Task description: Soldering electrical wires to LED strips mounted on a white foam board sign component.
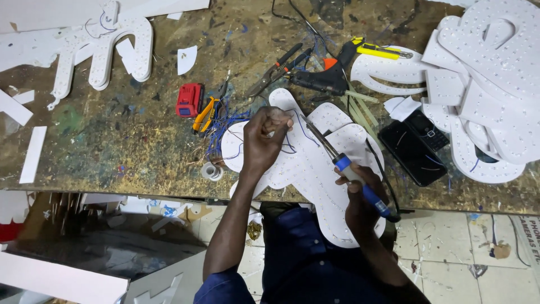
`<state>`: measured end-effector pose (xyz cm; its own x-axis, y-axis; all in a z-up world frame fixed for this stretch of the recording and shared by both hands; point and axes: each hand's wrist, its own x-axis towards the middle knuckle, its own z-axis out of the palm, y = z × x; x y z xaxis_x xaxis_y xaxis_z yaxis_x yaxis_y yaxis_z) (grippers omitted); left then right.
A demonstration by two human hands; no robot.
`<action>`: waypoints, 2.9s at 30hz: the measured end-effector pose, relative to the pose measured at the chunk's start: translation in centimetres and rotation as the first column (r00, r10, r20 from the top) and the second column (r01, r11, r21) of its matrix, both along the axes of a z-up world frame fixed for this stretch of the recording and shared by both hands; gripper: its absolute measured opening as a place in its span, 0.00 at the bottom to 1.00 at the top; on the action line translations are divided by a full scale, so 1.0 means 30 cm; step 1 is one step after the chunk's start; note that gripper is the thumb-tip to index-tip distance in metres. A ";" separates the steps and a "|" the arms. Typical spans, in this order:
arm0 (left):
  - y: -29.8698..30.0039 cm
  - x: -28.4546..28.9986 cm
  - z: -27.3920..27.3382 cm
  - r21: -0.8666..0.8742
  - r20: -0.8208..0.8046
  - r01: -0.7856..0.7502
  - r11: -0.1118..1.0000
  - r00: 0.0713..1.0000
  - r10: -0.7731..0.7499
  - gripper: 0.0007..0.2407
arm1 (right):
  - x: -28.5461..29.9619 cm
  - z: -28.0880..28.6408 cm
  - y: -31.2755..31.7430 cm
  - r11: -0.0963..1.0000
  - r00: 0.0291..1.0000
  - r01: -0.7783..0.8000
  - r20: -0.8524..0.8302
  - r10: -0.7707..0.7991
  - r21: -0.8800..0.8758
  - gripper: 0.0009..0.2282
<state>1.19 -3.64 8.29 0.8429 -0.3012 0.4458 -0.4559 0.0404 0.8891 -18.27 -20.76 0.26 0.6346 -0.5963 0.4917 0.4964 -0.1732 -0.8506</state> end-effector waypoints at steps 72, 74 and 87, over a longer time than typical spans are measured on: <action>-0.124 0.078 -0.207 0.702 0.357 0.070 0.709 0.826 -0.436 0.08 | -0.125 -0.307 -0.097 0.925 0.913 0.357 -0.163 -0.375 -0.126 0.23; -0.123 0.081 -0.218 0.696 0.351 0.078 0.714 0.830 -0.434 0.08 | -0.146 -0.278 -0.092 0.937 0.916 0.323 -0.202 -0.346 -0.135 0.22; -0.117 0.072 -0.127 0.610 0.257 0.214 0.763 0.858 -0.446 0.05 | -0.189 -0.313 -0.056 0.958 0.939 0.257 -0.202 -0.279 -0.126 0.13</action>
